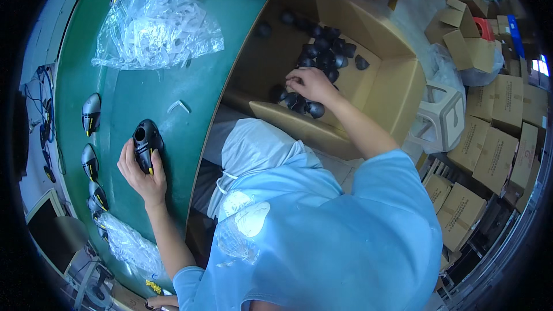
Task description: The person assembles computer mice by attaching plastic components to mouse bodies by hand and lining them up along the conveyor belt.
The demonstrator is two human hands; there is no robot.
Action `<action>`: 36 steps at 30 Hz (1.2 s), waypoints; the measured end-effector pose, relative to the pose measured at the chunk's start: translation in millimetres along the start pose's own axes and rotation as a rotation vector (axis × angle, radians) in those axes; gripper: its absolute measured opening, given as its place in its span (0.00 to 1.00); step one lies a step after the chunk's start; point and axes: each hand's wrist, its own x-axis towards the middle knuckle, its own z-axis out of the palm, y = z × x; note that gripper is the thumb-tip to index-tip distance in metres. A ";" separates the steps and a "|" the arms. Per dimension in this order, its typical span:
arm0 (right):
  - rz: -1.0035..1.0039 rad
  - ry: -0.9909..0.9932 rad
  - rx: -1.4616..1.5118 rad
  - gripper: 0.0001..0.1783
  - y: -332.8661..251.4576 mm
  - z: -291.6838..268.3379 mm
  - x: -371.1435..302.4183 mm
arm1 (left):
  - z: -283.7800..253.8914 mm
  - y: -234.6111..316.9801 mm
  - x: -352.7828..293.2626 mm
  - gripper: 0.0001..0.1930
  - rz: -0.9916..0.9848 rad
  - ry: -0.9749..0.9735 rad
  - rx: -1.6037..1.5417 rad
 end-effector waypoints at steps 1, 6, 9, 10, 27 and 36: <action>-0.005 -0.006 0.010 0.16 13.5 11.8 13.2 | 0.7 0.2 0.9 0.29 -0.001 -0.004 0.011; -0.003 -0.244 -0.465 0.23 28.3 61.0 52.2 | -5.8 -0.3 1.4 0.30 -0.008 -0.005 -0.004; -0.010 -0.249 -0.419 0.18 54.5 87.5 64.6 | -9.4 0.7 1.1 0.31 -0.027 -0.006 0.022; 0.019 -0.229 -0.342 0.17 50.6 83.9 62.2 | -9.0 1.4 -0.2 0.31 -0.032 0.004 0.001; -0.201 -0.527 1.031 0.16 -306.8 38.9 40.4 | -22.2 -9.9 -13.3 0.36 -0.116 -0.025 -0.316; -0.036 -0.811 1.017 0.12 -312.9 40.9 44.7 | -30.7 -14.2 -34.5 0.36 -0.097 0.003 -0.401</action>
